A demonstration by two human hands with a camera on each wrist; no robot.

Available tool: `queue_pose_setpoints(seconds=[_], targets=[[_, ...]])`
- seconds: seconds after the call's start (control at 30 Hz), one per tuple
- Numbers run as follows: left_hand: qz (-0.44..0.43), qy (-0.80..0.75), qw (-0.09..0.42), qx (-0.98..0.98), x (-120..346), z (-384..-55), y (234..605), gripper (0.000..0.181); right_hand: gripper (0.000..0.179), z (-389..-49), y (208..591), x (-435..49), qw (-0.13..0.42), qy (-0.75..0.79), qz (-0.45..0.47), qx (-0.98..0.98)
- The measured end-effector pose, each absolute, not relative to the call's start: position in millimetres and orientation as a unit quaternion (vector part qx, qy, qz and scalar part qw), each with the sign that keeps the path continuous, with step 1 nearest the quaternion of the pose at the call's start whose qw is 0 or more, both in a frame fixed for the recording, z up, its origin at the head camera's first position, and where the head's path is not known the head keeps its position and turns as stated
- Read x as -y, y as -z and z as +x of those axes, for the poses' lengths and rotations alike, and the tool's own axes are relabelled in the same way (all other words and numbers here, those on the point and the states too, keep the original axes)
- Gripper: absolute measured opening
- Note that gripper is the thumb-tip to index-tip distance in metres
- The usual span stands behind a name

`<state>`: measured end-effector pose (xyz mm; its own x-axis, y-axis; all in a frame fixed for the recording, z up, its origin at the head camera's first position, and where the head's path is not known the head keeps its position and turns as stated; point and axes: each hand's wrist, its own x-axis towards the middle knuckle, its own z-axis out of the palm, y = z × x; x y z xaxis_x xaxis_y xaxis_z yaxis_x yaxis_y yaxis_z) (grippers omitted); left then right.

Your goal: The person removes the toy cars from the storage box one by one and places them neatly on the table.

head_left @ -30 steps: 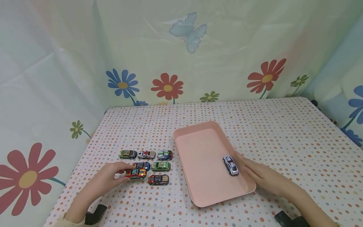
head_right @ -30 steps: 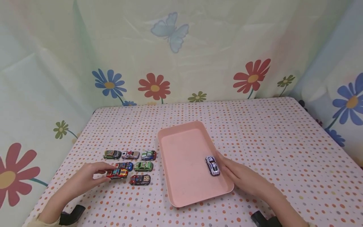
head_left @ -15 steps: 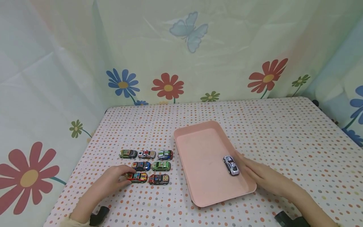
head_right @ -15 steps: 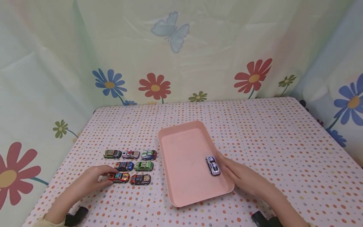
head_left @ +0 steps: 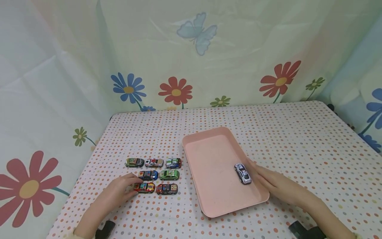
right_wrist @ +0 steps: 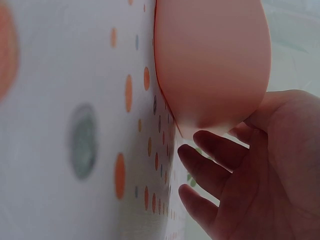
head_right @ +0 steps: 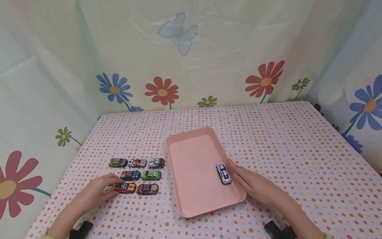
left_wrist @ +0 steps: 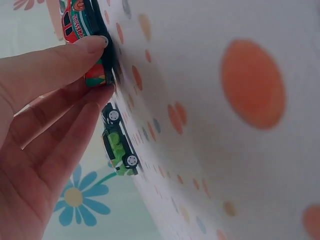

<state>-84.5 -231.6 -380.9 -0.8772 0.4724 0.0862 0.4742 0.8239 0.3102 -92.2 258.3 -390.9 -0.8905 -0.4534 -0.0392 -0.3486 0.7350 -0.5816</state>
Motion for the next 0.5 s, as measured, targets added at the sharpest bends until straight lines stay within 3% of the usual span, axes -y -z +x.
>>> queue_pose_setpoints(seconds=[0.13, 0.33, 0.5], targets=[[-0.222, 0.158, 0.026, 0.962, 229, -78, 374, 0.042, 0.050, -94, 390, -257, 0.087, 0.293, -0.222, -0.926], [-0.275, 0.176, 0.136, 0.935, 211, -80, 349, 0.039, 0.050, -94, 392, -258, 0.087, 0.297, -0.221, -0.925], [-0.372, 0.174, 0.132, 0.902, 172, -105, 329, 0.035, 0.050, -93, 394, -258, 0.085, 0.297, -0.218, -0.926]])
